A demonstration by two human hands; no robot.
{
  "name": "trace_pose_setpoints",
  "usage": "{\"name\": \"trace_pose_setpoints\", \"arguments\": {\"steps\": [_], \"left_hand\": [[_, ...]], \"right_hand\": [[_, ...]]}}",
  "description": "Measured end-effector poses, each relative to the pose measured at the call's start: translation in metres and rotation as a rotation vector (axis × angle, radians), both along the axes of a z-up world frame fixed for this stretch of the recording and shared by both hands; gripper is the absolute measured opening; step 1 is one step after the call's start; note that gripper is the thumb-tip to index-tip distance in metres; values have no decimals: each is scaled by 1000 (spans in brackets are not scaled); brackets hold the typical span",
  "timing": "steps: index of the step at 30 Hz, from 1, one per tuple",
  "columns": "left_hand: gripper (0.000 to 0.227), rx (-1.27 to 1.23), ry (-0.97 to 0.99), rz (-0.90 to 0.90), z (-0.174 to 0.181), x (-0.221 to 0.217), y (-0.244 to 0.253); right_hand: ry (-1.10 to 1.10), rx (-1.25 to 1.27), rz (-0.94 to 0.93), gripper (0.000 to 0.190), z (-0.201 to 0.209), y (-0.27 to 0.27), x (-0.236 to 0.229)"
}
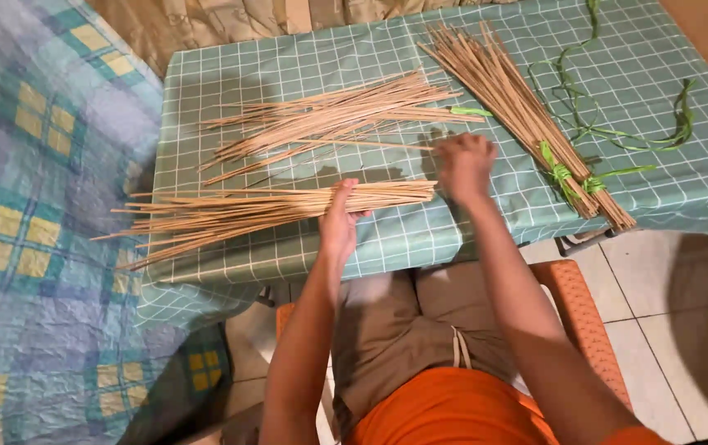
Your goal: The person is gathering thin wooden sticks into bundles and securing them with green plastic ties to assemble brooms.
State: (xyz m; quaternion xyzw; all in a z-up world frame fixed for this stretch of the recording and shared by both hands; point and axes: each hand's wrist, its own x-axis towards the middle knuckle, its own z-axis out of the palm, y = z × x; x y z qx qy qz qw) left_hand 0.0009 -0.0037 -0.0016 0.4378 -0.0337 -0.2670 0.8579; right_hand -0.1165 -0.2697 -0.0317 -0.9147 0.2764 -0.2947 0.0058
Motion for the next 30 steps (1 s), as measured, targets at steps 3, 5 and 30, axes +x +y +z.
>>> {"name": "trace_pose_setpoints", "arguments": {"steps": [3, 5, 30], "left_hand": [[25, 7, -3, -38, -19, 5, 0], [27, 11, -13, -71, -25, 8, -1], [40, 4, 27, 50, 6, -1, 1]], "right_hand": [[2, -45, 16, 48, 35, 11, -23], [-30, -70, 35, 53, 63, 13, -30], [-375, 108, 263, 28, 74, 109, -37]]}}
